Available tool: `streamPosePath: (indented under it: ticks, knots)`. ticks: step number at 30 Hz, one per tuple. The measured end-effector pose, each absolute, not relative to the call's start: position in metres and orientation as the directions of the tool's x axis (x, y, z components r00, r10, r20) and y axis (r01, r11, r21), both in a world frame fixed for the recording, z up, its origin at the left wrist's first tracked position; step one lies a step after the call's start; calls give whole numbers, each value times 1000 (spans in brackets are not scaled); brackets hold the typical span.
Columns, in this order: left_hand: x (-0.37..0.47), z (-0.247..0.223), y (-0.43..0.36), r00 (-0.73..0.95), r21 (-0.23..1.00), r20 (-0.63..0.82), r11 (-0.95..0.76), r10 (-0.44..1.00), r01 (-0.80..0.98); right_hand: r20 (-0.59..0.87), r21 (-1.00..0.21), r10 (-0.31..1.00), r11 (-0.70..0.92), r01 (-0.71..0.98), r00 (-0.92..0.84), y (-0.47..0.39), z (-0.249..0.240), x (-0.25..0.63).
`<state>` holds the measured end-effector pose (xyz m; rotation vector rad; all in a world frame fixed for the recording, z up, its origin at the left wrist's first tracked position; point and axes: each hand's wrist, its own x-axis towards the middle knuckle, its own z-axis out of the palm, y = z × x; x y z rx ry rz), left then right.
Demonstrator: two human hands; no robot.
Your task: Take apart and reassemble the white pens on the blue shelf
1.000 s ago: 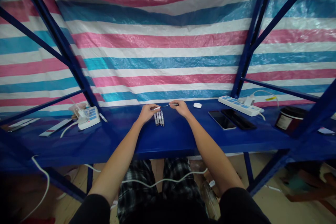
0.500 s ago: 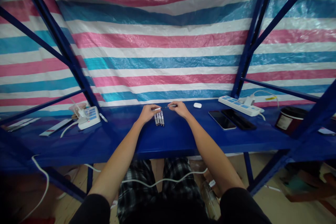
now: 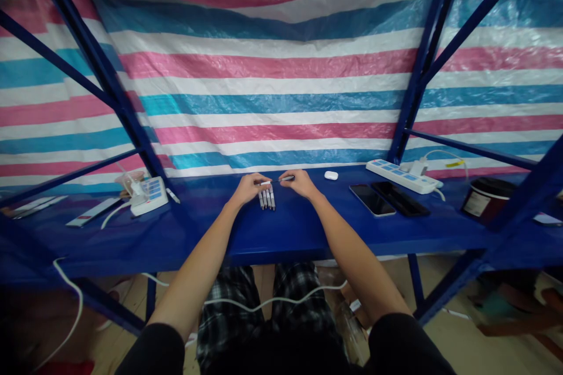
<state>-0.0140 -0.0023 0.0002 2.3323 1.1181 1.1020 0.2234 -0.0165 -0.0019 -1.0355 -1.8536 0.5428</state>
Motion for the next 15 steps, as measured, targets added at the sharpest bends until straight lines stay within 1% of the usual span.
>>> streamPosePath:
  ticks: [6, 11, 15]
  knots:
    - [-13, -1, -1, 419, 584, 495, -648, 761, 488, 489, -727, 836, 548, 415, -248, -17, -1, 223]
    - [-9, 0, -6, 399, 657, 456, -603, 796, 453, 494, -744, 833, 554, 374, -250, -18, -4, 219]
    - [-8, 0, -7, 424, 688, 424, -589, 800, 425, 523, -718, 801, 598, 357, -289, -20, -4, 215]
